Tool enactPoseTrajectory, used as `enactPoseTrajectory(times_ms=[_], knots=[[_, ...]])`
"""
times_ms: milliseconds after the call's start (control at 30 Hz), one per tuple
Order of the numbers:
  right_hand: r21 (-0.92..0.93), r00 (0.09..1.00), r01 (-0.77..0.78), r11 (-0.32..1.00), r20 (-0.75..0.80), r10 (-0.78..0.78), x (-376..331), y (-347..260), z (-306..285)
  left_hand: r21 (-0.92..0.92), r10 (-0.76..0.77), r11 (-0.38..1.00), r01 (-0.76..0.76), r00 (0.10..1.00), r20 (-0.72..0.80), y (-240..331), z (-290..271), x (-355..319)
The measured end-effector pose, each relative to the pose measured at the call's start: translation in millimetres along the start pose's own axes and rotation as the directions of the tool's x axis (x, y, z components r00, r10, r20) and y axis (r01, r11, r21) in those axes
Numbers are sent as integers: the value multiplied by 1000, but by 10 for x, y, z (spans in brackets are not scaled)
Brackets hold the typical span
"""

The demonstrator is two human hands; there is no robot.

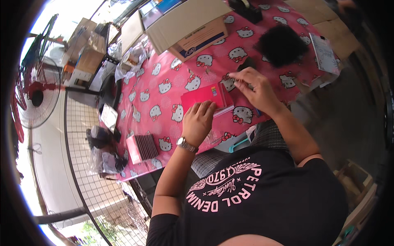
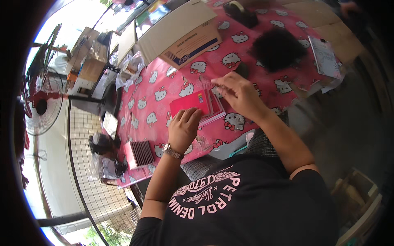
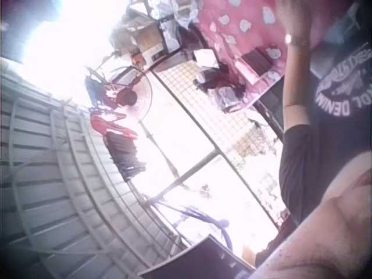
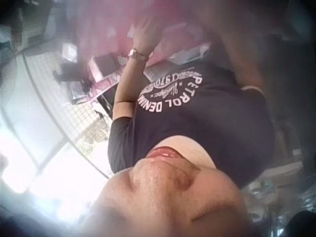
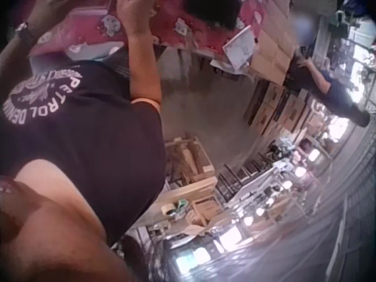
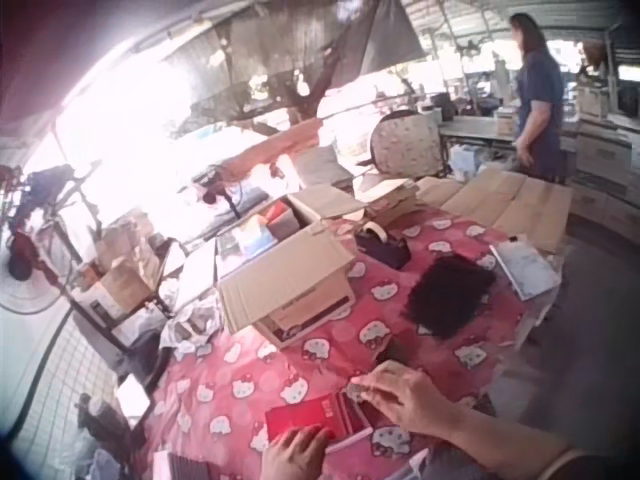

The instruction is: The person assembles notebooks by aligning stacks of paper, inserting wire binding through the holes, and using pliers to secure the wire ends.

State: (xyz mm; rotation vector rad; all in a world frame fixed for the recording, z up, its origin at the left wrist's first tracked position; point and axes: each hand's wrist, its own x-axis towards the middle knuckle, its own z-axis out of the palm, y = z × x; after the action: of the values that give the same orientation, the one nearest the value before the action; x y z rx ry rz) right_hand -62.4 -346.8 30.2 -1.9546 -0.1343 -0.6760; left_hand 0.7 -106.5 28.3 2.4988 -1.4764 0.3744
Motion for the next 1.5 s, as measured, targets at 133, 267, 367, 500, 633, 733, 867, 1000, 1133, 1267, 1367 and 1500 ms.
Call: enactPoseTrajectory(times_ms=[133,267,367,500,633,733,867,1000,1133,1267,1367,1500], knots=[[42,995,64,997,74,-67,-148,39,52,-164,101,981,-99,995,6,-118,-269,114],[52,987,131,990,86,-135,-18,-47,99,-178,-15,984,14,1000,-1,-128,-451,350],[-66,988,156,985,3,-156,81,-20,135,-177,-79,982,67,995,-63,-82,-369,461],[-223,970,231,947,-24,-242,131,14,86,-112,-78,992,64,989,-127,-106,-203,487],[-311,950,291,905,-19,-312,153,9,68,-150,-87,986,68,988,-127,-54,-186,498],[-336,927,350,875,-14,-376,119,16,74,-146,-92,987,71,986,-140,14,-180,497],[-264,916,380,887,-27,-400,58,54,99,-121,-82,991,64,985,-152,37,-167,465],[-163,939,343,925,27,-343,36,-9,143,-113,-82,991,66,986,-145,48,-160,439],[-209,957,290,934,59,-284,93,-110,169,-128,-107,988,92,987,-120,111,-196,428],[-255,925,381,889,116,-363,83,-12,174,-139,-119,985,99,983,-142,108,-158,385],[-234,918,396,888,127,-376,57,-57,141,-154,-143,981,121,980,-138,136,-164,369],[-63,972,180,982,163,-168,45,-284,-13,-149,-150,980,131,980,-129,199,-251,395]])
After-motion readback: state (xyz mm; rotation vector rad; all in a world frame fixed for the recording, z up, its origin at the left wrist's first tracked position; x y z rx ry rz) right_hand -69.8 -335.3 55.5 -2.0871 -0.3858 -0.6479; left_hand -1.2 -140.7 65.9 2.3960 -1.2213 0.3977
